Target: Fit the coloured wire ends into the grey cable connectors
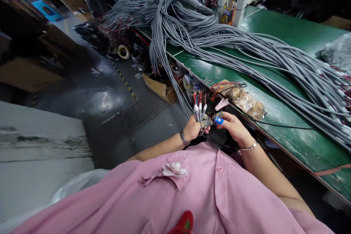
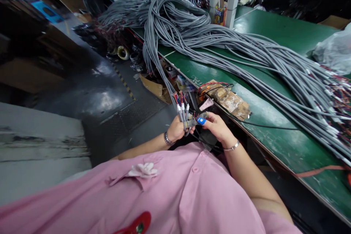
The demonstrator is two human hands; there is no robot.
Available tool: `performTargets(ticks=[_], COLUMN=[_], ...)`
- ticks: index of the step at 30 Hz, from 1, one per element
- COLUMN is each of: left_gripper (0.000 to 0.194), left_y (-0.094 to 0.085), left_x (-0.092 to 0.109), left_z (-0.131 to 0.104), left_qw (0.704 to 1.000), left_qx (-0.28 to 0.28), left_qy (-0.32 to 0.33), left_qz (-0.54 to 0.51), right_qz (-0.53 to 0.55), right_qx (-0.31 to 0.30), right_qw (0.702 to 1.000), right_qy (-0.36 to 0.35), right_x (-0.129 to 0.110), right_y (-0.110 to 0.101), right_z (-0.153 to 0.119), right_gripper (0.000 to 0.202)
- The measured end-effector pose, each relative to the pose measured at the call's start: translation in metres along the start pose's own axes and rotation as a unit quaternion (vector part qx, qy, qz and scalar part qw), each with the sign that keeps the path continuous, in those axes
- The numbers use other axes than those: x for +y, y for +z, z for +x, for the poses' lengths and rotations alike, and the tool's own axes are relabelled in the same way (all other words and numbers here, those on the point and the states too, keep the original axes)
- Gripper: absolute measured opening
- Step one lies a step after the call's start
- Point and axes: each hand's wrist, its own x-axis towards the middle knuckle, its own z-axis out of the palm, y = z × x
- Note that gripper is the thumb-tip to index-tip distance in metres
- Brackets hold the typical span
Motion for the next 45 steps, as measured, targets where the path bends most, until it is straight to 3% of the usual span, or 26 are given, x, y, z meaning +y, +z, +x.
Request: performTargets(ticks=[3,8,11,15,20,26,28,31,33,39,45], left_gripper=[0.033,0.032,0.034,0.033,0.035,0.036,0.036,0.035,0.034,0.035,0.034], left_y=[0.001,0.001,0.001,0.001,0.003,0.008,0.007,0.004,0.003,-0.002,-0.002], left_x=[-0.001,0.002,0.003,0.001,-0.001,-0.003,-0.004,-0.005,-0.007,-0.009,-0.004], left_z=[-0.003,-0.008,-0.008,-0.005,-0.003,-0.004,-0.005,-0.007,-0.008,-0.002,0.002], left_qw=[0.999,0.993,0.988,0.995,0.999,0.999,0.999,0.998,0.998,0.998,0.996], left_qx=[-0.002,-0.059,-0.079,-0.03,0.031,0.03,0.008,-0.029,-0.023,0.042,0.058], left_qy=[-0.005,-0.034,-0.048,-0.038,-0.024,-0.033,-0.037,-0.044,-0.043,-0.031,-0.024], left_qz=[0.034,0.097,0.126,0.084,0.0,-0.013,0.001,0.037,0.045,-0.023,-0.055], right_qz=[-0.022,-0.028,-0.055,-0.053,-0.005,0.039,0.029,0.026,0.025,0.015,0.039], right_qx=[0.029,-0.025,-0.014,0.006,0.021,0.113,0.102,0.034,-0.003,0.045,0.068], right_qw=[0.999,0.999,0.998,0.997,0.999,0.99,0.992,0.997,0.999,0.998,0.997], right_qy=[-0.02,-0.02,-0.035,-0.057,-0.026,-0.069,-0.075,-0.057,-0.044,-0.038,-0.014], right_x=[-0.005,-0.003,0.001,0.001,0.011,0.029,0.025,0.017,0.013,0.021,0.026], right_y=[0.005,0.011,0.015,0.011,0.007,0.022,0.024,0.026,0.026,0.018,0.016], right_z=[0.002,0.006,0.006,0.002,-0.008,-0.008,-0.005,0.001,0.005,0.012,0.01], right_gripper=[0.024,0.025,0.024,0.023,0.028,0.019,0.017,0.02,0.022,0.026,0.029])
